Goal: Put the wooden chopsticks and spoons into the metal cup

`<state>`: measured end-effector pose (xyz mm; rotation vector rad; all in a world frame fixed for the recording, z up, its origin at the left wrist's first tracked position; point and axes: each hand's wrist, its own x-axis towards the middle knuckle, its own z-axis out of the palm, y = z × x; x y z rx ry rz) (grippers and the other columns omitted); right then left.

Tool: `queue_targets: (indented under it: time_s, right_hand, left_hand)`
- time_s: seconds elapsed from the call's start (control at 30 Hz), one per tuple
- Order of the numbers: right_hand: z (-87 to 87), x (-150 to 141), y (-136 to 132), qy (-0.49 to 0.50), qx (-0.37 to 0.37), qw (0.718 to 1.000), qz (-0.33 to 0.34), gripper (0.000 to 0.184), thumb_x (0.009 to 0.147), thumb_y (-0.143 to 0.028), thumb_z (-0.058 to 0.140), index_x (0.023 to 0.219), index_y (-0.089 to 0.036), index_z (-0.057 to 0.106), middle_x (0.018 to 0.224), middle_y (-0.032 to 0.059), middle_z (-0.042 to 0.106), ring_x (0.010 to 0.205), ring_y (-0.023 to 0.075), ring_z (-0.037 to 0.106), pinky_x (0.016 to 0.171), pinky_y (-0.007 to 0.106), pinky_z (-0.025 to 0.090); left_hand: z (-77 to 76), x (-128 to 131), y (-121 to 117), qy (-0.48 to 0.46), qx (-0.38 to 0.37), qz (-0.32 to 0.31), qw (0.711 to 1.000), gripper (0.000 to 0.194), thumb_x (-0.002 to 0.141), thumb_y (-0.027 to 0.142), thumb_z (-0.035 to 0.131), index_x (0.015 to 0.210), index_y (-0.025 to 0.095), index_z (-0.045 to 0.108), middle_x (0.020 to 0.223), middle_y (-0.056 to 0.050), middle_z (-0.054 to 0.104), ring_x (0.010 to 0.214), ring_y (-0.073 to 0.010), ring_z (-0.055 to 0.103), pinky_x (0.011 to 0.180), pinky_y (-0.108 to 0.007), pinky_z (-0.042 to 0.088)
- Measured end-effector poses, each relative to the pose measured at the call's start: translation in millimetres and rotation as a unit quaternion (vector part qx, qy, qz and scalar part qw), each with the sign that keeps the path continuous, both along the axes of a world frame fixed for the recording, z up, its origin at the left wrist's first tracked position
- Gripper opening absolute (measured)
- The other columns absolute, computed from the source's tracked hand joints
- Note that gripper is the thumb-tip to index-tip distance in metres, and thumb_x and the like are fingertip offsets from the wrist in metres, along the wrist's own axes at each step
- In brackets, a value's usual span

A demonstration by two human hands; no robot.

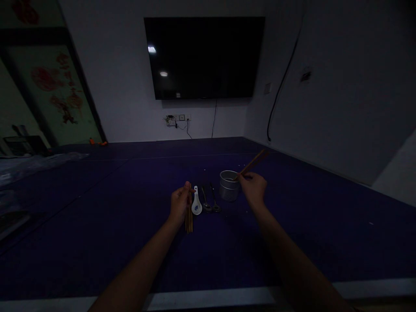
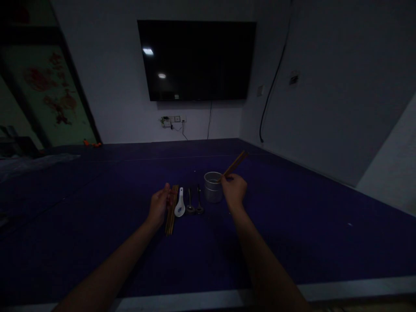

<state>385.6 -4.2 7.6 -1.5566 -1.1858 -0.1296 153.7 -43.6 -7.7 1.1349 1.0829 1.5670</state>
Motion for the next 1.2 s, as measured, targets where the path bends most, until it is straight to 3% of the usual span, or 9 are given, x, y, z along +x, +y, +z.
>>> queue_targets:
  time_s: [0.4, 0.93, 1.2]
  right_hand:
    - [2.7, -3, 0, -0.016, 0.010, 1.000, 0.010, 0.029, 0.074, -0.036, 0.053, 0.074, -0.012, 0.070, 0.072, 0.0125, 0.070, 0.068, 0.0239, 0.064, 0.063, 0.029, 0.042]
    - [12.2, -3, -4, -0.128, -0.068, 0.989, -0.013, 0.030, 0.081, -0.034, 0.048, 0.089, -0.012, 0.067, 0.084, 0.0140, 0.068, 0.077, 0.0230, 0.062, 0.065, 0.029, 0.041]
    - [11.4, -2, -4, -0.133, -0.075, 0.988, -0.015, 0.033, 0.083, -0.036, 0.047, 0.090, -0.011, 0.068, 0.085, 0.0143, 0.069, 0.076, 0.0227, 0.062, 0.066, 0.029, 0.041]
  left_hand:
    - [0.6, 1, -1, 0.009, 0.000, 0.004, 1.000, 0.062, 0.061, 0.075, 0.053, 0.061, 0.014, 0.061, 0.041, 0.005, 0.041, 0.037, -0.0053, 0.035, 0.038, -0.019, 0.023]
    - [-0.3, 1, 0, 0.011, 0.002, -0.005, 1.000, 0.063, 0.061, 0.076, 0.052, 0.062, 0.014, 0.062, 0.041, 0.005, 0.041, 0.037, -0.0056, 0.035, 0.038, -0.019, 0.023]
    - [-1.1, 1, 0, 0.015, 0.002, -0.006, 1.000, 0.062, 0.062, 0.075, 0.052, 0.062, 0.013, 0.062, 0.041, 0.005, 0.042, 0.036, -0.0054, 0.035, 0.038, -0.019, 0.023]
